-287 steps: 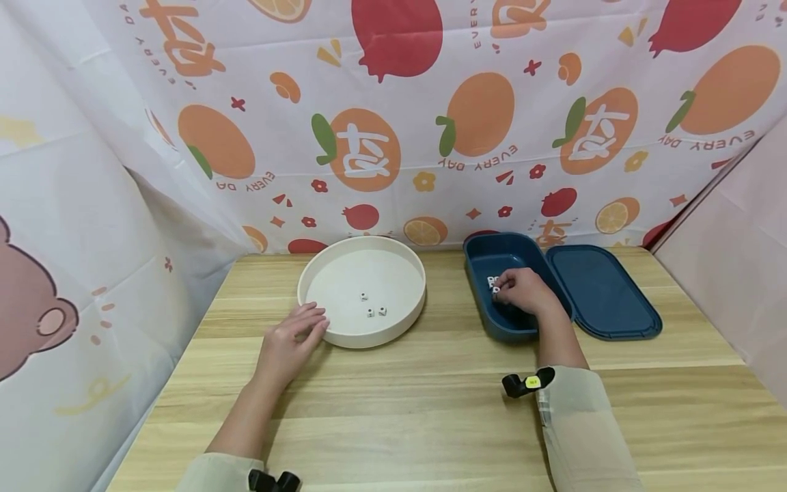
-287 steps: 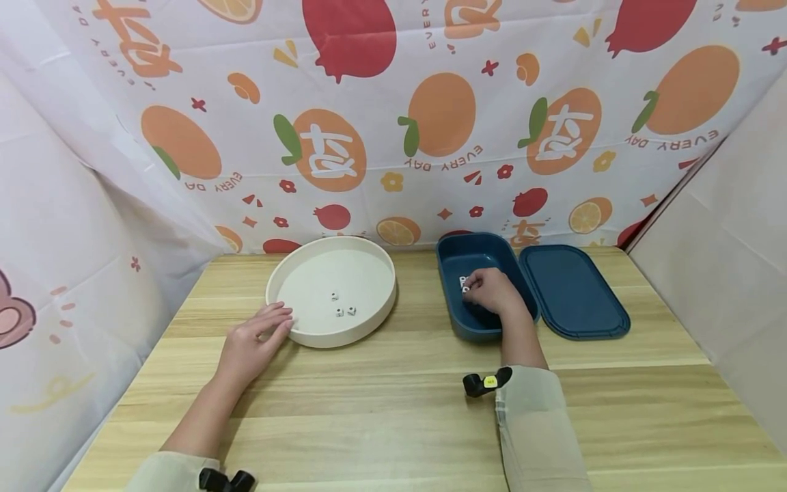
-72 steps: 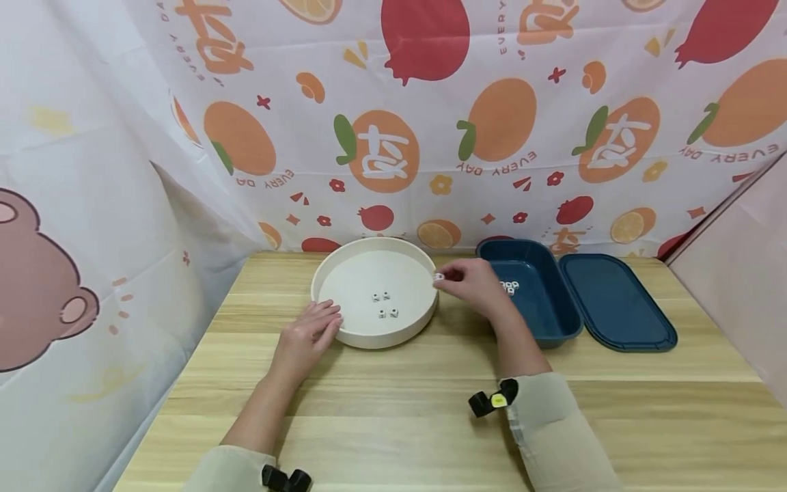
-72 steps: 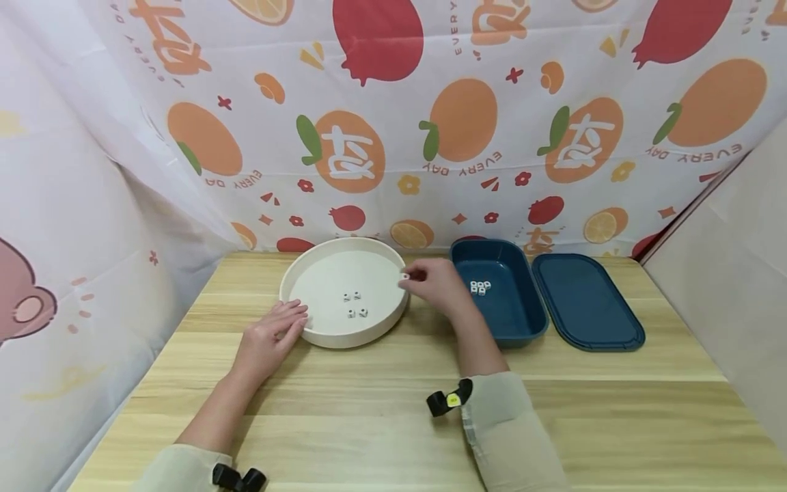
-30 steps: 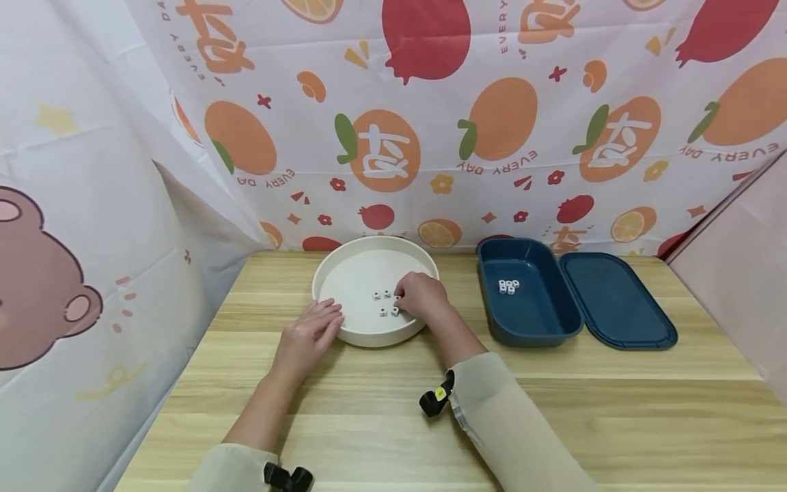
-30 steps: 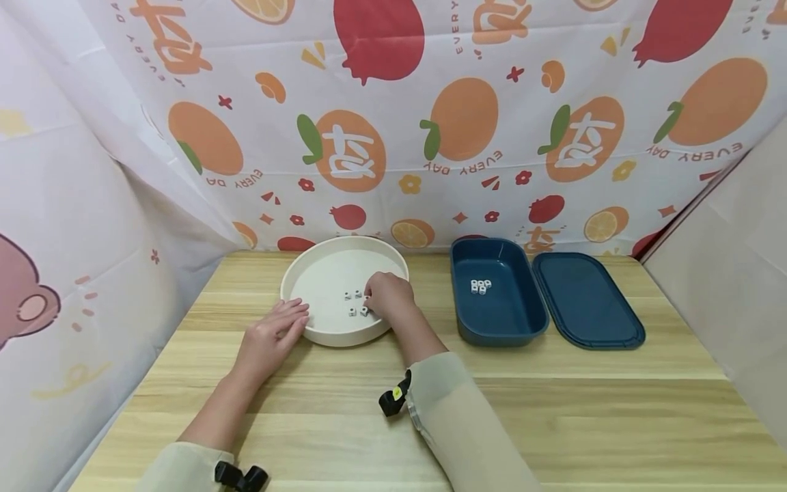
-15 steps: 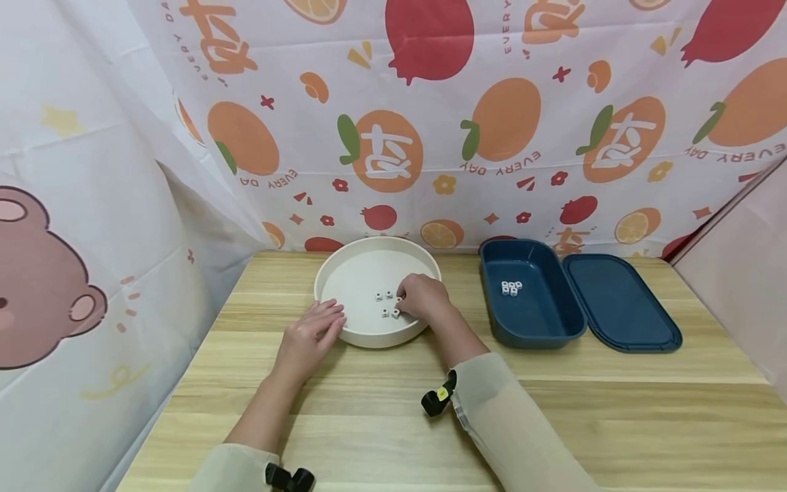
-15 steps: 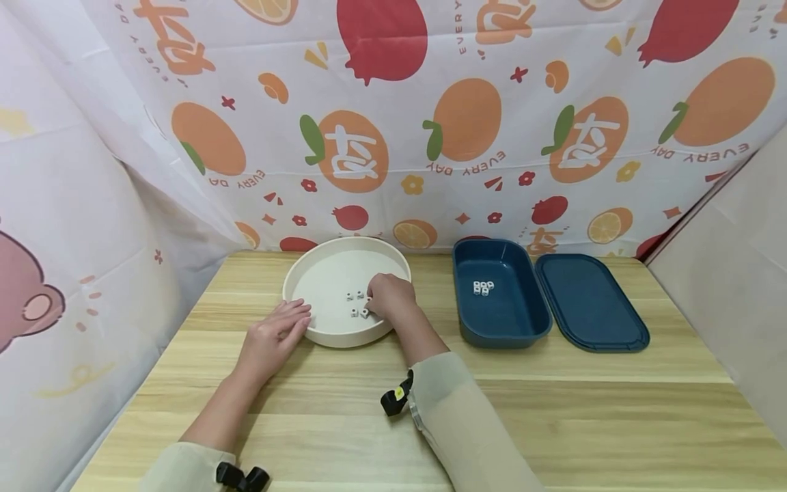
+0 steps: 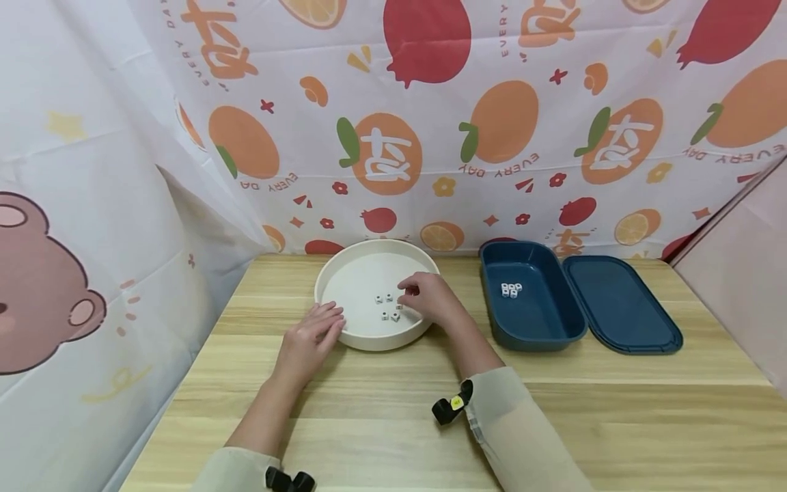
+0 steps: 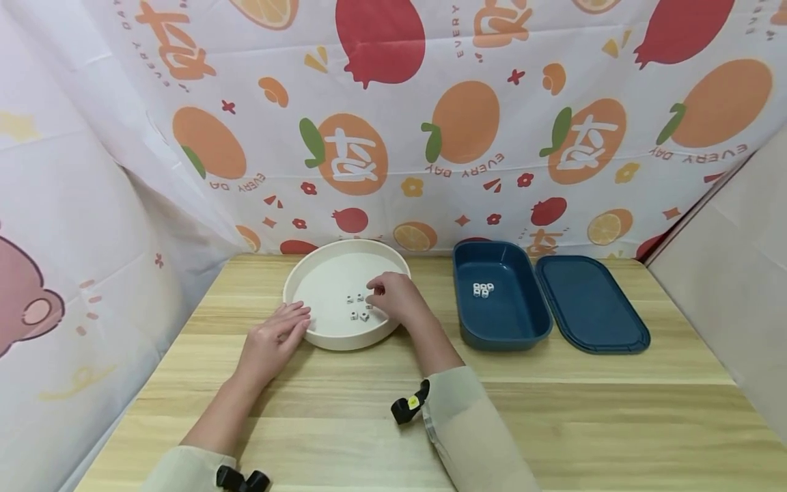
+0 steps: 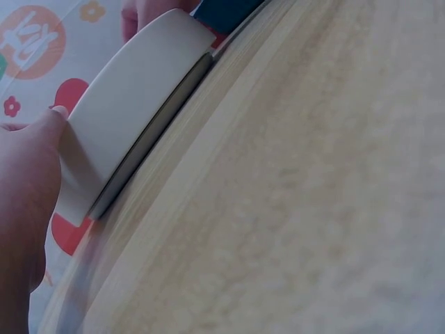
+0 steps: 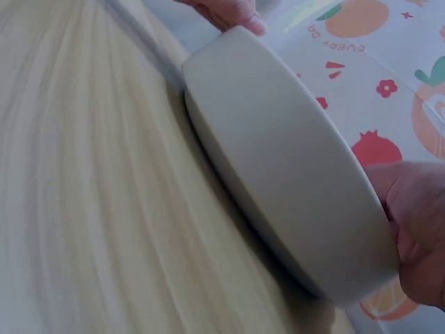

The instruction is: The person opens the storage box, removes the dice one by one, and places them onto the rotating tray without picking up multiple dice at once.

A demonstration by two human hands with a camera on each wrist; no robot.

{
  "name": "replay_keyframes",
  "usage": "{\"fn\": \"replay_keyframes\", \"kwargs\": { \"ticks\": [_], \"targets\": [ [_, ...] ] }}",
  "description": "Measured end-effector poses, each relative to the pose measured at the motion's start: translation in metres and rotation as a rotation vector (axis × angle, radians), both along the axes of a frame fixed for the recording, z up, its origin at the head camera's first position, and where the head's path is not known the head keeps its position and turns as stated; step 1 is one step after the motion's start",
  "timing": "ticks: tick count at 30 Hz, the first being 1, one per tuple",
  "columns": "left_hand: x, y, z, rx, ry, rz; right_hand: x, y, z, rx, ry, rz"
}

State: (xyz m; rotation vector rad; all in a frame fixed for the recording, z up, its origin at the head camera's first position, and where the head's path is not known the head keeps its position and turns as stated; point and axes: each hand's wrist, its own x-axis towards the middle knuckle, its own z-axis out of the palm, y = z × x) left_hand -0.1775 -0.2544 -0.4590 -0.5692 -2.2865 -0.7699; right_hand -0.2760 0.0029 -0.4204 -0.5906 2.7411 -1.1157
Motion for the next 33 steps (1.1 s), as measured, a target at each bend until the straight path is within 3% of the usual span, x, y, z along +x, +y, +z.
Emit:
{"fn": "replay_keyframes", "kwargs": {
  "ticks": [7, 11, 13, 17, 21, 26, 33],
  "targets": [
    [0.0, 0.0, 0.0, 0.008, -0.003, 0.007, 0.009, 0.047, 0.02, -0.163, 0.092, -0.068],
    [-0.002, -0.001, -0.001, 0.01, 0.006, 0.011, 0.009, 0.089, 0.034, -0.165, 0.203, -0.145],
    [-0.002, -0.001, -0.002, 0.003, 0.01, 0.014, 0.008, 0.112, 0.037, -0.139, 0.203, -0.199],
    [-0.003, -0.001, -0.002, 0.001, 0.007, 0.013, 0.004, 0.158, 0.031, -0.057, 0.131, -0.297],
    [-0.002, -0.001, -0.002, 0.0, 0.006, 0.01, -0.002, 0.187, 0.016, 0.039, 0.039, -0.337],
    [-0.002, 0.0, -0.003, 0.005, 0.013, 0.003, -0.008, 0.199, 0.002, 0.139, -0.114, -0.342],
    [-0.004, 0.001, -0.002, 0.001, -0.001, 0.006, -0.008, 0.197, -0.002, 0.203, -0.261, -0.308]
  ]
}}
